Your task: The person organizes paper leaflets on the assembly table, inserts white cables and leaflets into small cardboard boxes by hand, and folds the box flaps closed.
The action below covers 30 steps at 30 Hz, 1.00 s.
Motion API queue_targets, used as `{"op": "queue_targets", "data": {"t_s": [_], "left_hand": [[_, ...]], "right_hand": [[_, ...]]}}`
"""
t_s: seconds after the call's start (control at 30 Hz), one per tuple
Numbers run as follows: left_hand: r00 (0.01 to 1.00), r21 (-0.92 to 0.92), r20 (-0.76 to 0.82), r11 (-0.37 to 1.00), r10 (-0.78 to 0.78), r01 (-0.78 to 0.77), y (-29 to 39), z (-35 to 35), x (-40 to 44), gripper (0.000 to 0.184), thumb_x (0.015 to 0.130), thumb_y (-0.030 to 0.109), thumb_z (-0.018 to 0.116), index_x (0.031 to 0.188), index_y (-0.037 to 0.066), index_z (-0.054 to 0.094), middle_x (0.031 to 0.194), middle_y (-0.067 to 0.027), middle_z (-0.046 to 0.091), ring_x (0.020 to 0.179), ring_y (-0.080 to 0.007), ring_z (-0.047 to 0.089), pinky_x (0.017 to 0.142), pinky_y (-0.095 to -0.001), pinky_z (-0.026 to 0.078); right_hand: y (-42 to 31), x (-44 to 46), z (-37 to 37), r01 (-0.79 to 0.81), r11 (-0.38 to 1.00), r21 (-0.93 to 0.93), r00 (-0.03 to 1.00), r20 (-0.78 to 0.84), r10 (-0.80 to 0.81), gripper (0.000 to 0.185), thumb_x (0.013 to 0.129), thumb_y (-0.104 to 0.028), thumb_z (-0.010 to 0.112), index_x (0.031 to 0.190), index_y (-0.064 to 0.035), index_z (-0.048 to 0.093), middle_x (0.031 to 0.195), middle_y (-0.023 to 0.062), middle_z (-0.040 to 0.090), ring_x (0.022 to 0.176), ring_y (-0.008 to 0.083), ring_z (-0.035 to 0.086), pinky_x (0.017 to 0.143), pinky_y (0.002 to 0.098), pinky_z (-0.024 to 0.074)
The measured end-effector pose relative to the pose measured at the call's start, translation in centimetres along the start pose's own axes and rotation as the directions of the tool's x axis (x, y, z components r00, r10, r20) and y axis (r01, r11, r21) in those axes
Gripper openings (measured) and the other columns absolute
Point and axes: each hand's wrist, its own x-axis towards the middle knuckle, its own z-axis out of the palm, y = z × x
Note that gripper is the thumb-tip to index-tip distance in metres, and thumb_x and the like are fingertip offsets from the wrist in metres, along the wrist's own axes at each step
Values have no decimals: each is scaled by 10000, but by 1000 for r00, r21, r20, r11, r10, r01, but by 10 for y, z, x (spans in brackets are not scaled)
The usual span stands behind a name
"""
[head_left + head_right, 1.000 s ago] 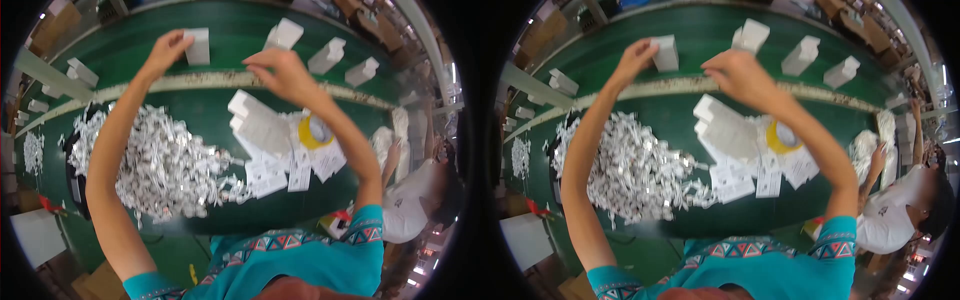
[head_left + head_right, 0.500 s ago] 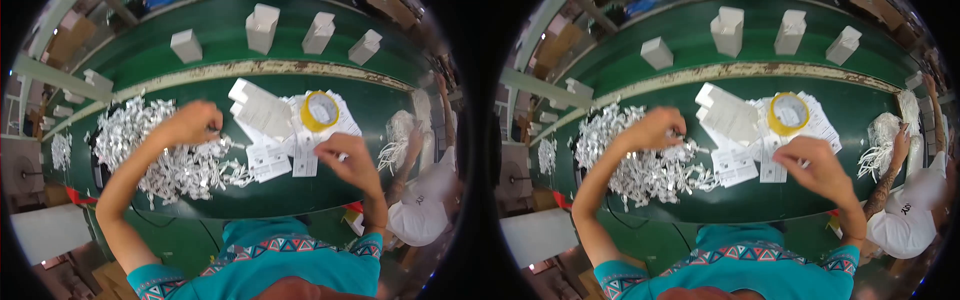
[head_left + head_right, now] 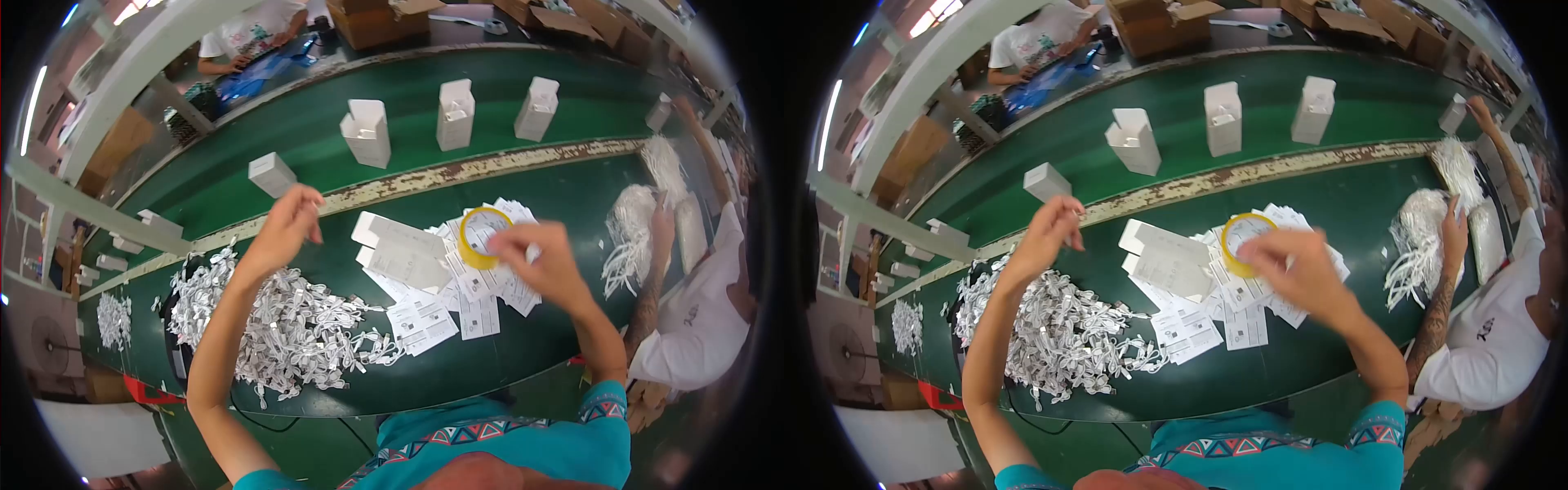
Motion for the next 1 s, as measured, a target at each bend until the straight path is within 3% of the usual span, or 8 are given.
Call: {"op": "queue_targets", "data": {"t_s": [0.07,0.23,0.3,0.4,0.5,0.6,0.8,1.0], "left_hand": [[957,310,-192,939,217,-151,4,6,28,146,1019,137,534,1121,42,580,776,-40,585,699,-114,565,678,-283,469],[859,641,-315,758,403,-121,9,25,49,357,859,122,746,1157,35,570,716,-68,517,642,-221,527,616,-360,429],[727,741,-330,642,603,-196,-10,17,67,778,766,180,864,1425,40,475,1063,-167,615,907,-315,619,785,-415,532],[852,733,-229,659,470,-166,-6,-6,101,1264,657,148,924,1631,61,124,1540,-285,411,1373,-432,476,1100,-438,449],[931,401,-151,882,332,-249,-33,-25,147,1110,659,119,913,1582,42,302,1484,-273,496,1310,-385,560,1084,-398,455],[923,478,-74,825,378,-300,-25,-16,140,763,642,64,894,1347,59,603,1283,-132,664,1098,-288,669,968,-375,531],[831,608,-84,689,550,-394,-28,11,94,693,691,-62,805,1342,79,616,1107,-98,662,992,-324,659,698,-354,580],[828,608,-129,703,546,-369,-33,7,90,708,705,-35,837,1365,90,612,1118,-82,681,948,-236,662,678,-319,563]], "right_hand": [[40,12,-13,-48,998,45,966,-252,58,107,949,-55,683,992,32,727,769,57,682,674,74,606,587,244,471],[30,-20,-58,-354,907,227,928,-36,371,157,994,-99,632,1004,25,727,816,53,703,693,74,614,577,231,478],[-39,-35,-51,-292,896,333,950,209,232,198,1021,-100,598,1004,57,718,793,77,689,660,137,646,544,252,475],[-77,-20,-33,33,857,514,888,378,-261,273,1014,-91,605,1195,93,696,849,162,698,704,239,693,601,315,534],[-99,4,-20,-39,816,576,811,496,-311,340,1008,-75,616,1294,105,648,860,183,684,703,260,684,632,342,538],[-107,22,-12,-133,781,611,717,603,-350,387,1011,-65,612,1354,114,597,866,180,661,699,258,659,633,352,519],[-94,28,1,-176,674,718,622,611,-490,545,1042,-52,546,1563,-2,396,904,118,560,769,232,587,707,326,487],[-98,21,17,-98,550,829,677,461,-574,339,981,-82,658,1280,77,676,851,137,630,652,222,620,547,329,492]]}}
